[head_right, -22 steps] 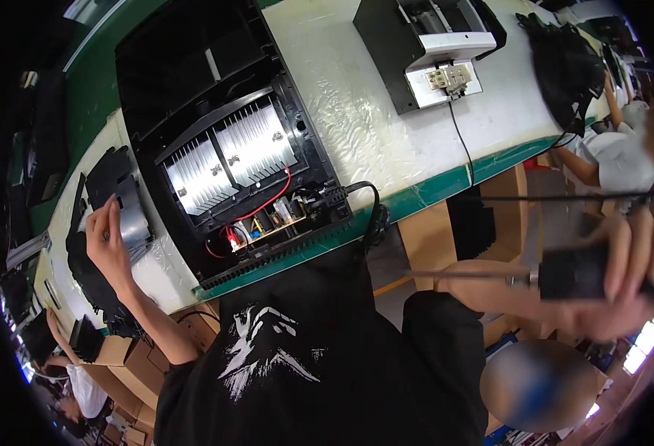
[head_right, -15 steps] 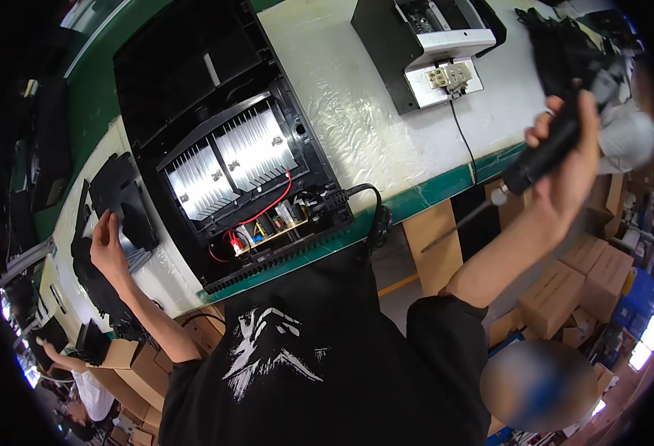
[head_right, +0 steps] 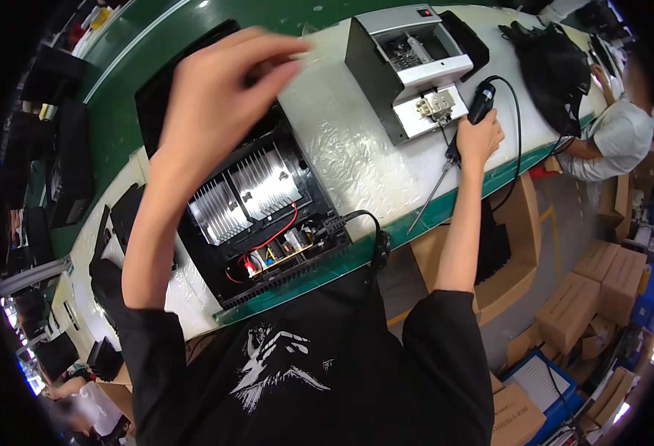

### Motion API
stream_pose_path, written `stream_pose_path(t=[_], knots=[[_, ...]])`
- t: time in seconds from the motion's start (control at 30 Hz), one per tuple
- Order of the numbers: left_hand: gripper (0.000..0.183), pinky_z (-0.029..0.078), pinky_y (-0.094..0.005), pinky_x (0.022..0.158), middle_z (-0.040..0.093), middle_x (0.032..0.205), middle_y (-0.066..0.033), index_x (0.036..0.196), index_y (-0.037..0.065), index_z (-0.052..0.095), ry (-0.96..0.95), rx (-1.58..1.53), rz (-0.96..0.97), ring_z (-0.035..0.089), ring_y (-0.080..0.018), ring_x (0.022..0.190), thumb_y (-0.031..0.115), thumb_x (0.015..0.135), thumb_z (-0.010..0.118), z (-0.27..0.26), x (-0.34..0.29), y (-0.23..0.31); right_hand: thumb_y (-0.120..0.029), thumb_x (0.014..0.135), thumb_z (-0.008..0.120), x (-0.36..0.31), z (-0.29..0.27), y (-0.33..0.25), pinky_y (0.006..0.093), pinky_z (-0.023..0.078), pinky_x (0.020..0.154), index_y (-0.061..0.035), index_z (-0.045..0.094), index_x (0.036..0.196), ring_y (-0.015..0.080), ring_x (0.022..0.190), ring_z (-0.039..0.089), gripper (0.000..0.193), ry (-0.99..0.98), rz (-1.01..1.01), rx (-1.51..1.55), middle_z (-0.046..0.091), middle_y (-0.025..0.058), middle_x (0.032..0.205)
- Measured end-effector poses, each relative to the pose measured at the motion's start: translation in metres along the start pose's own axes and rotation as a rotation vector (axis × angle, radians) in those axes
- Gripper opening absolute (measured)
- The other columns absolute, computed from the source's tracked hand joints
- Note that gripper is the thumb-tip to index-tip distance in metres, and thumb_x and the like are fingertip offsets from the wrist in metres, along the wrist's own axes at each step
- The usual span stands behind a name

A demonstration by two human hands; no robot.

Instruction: The person is assembling components into a black electronic housing using an electric screwdriver.

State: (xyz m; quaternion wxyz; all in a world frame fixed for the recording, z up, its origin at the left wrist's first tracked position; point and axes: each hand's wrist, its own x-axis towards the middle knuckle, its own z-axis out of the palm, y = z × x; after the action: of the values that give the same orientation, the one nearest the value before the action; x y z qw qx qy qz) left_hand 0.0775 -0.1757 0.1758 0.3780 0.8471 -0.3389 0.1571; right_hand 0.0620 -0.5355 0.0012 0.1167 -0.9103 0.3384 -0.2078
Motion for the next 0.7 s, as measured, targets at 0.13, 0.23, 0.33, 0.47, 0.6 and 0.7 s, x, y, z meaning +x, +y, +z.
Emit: stream_pose_path(t=[0.13,0.23,0.33,0.47,0.6,0.7], knots=[[0.016,0.051,-0.0363,0.068,0.065,0.081,-0.0146,0.091,0.002,0.065,-0.033,0.044,0.219,0.064,-0.0310,0.077,0.010,0.078,0.063,0.075,0.059,-0.008,-0.038,0.074,0.066,-0.004,0.017,0.021,0.0454,0.032,0.101,-0.0047,0.042,0.135,0.0375,0.120,0.041,0.074,0.030,0.088,0.242,0.050,0.0208,0.126],[0.015,0.051,-0.0379,0.069,0.066,0.082,-0.0144,0.090,0.002,0.066,-0.144,0.036,0.144,0.063,-0.0308,0.078,0.009,0.077,0.062,0.108,0.080,-0.011,-0.040,0.073,0.066,-0.007,0.012,0.019,0.0447,0.030,0.103,-0.0045,0.044,0.132,0.0357,0.121,0.041,0.073,0.035,0.102,0.232,0.049,0.0188,0.128],[0.016,0.050,-0.0384,0.072,0.066,0.084,-0.0133,0.090,0.002,0.066,-0.138,0.175,0.167,0.062,-0.0301,0.081,0.008,0.077,0.060,0.116,0.080,-0.013,-0.042,0.071,0.066,-0.007,0.012,0.022,0.0447,0.029,0.104,-0.0058,0.045,0.132,0.0344,0.122,0.040,0.074,0.036,0.116,0.225,0.049,0.0171,0.129],[0.016,0.049,-0.0381,0.074,0.065,0.086,-0.0125,0.092,0.003,0.067,-0.031,0.156,0.211,0.061,-0.0299,0.085,0.009,0.079,0.057,0.085,0.057,-0.020,-0.043,0.070,0.066,-0.006,0.015,0.018,0.0442,0.029,0.104,-0.0063,0.046,0.132,0.0340,0.122,0.040,0.074,0.044,0.116,0.247,0.049,0.0167,0.128],[0.017,0.049,-0.0360,0.073,0.064,0.087,-0.0123,0.094,0.002,0.066,-0.163,0.140,0.121,0.061,-0.0285,0.083,0.008,0.081,0.057,0.032,0.018,-0.011,-0.045,0.071,0.066,0.002,0.022,0.034,0.0426,0.029,0.104,-0.0036,0.049,0.129,0.0356,0.120,0.042,0.074,0.103,0.106,0.285,0.051,0.0191,0.126],[0.017,0.049,-0.0345,0.072,0.064,0.086,-0.0119,0.096,0.003,0.066,-0.297,0.025,0.036,0.062,-0.0266,0.080,0.007,0.081,0.059,-0.001,-0.027,0.004,-0.041,0.078,0.063,0.004,0.013,0.030,0.0383,0.034,0.100,0.0016,0.050,0.126,0.0355,0.117,0.047,0.066,0.074,0.166,0.554,0.052,0.0221,0.125]])
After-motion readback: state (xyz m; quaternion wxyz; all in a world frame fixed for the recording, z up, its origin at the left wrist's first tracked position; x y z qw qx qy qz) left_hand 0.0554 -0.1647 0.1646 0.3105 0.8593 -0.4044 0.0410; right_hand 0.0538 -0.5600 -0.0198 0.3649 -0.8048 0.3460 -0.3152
